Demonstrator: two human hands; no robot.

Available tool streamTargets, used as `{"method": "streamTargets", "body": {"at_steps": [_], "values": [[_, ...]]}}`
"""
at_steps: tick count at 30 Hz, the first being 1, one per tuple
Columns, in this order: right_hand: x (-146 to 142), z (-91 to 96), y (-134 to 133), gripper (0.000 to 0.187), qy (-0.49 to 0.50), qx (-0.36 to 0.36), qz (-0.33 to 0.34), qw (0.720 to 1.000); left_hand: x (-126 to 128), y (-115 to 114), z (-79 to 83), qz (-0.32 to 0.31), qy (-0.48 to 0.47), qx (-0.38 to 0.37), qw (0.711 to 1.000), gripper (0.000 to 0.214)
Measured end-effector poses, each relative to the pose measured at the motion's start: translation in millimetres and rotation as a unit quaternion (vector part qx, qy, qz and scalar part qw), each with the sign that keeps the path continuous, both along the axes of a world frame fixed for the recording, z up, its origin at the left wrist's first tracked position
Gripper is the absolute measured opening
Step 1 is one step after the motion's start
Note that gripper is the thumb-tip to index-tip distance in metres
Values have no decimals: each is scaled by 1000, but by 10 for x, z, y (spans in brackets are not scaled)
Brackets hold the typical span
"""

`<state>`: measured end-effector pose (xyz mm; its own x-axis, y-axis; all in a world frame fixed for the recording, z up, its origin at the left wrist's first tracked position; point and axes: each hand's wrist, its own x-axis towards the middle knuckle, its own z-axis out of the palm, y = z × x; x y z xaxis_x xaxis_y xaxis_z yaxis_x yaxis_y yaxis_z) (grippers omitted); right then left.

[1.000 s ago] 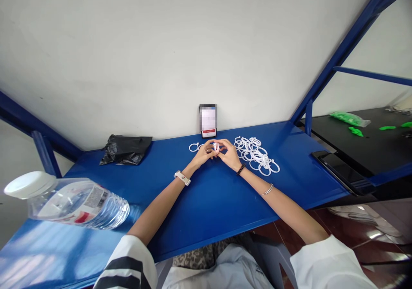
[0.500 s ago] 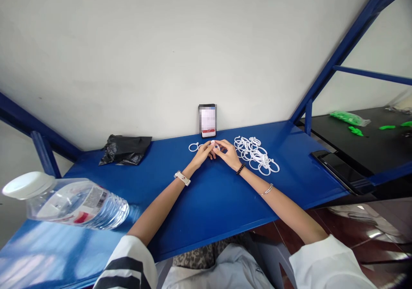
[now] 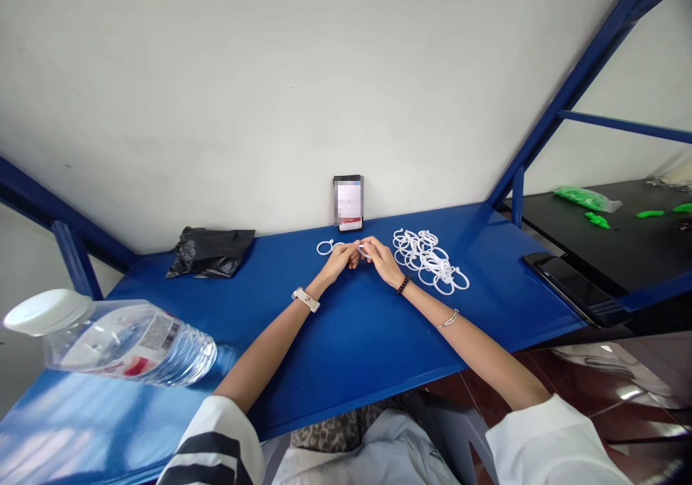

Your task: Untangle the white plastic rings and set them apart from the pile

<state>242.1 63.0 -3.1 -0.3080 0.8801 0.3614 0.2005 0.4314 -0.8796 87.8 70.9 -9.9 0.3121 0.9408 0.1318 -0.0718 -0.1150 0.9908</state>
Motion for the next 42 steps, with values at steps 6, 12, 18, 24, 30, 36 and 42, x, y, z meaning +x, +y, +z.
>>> {"method": "streamTargets", "body": {"at_steps": [6,12,18,24,30,36,42], "values": [[-2,-15,14,41,-2,-21,1,1000,1,-6,8,-1,5,1,1000,51],[-13,21,-6,39,-1,-29,12,999,4,-2,6,-3,17,8,1000,50],[-1,-27,26,41,-8,-29,7,1000,-7,13,-26,-8,29,18,999,48],[-5,-33,47,32,7,-38,-6,999,7,31,-50,13,41,17,999,53],[-19,-47,78,30,28,-12,-29,999,21,18,-25,10,28,22,999,51],[-17,-53,78,26,71,-12,-49,996,-3,9,-27,-15,54,46,997,45],[-9,-48,82,29,98,-32,-77,992,-12,25,-37,-29,71,70,995,42]]}}
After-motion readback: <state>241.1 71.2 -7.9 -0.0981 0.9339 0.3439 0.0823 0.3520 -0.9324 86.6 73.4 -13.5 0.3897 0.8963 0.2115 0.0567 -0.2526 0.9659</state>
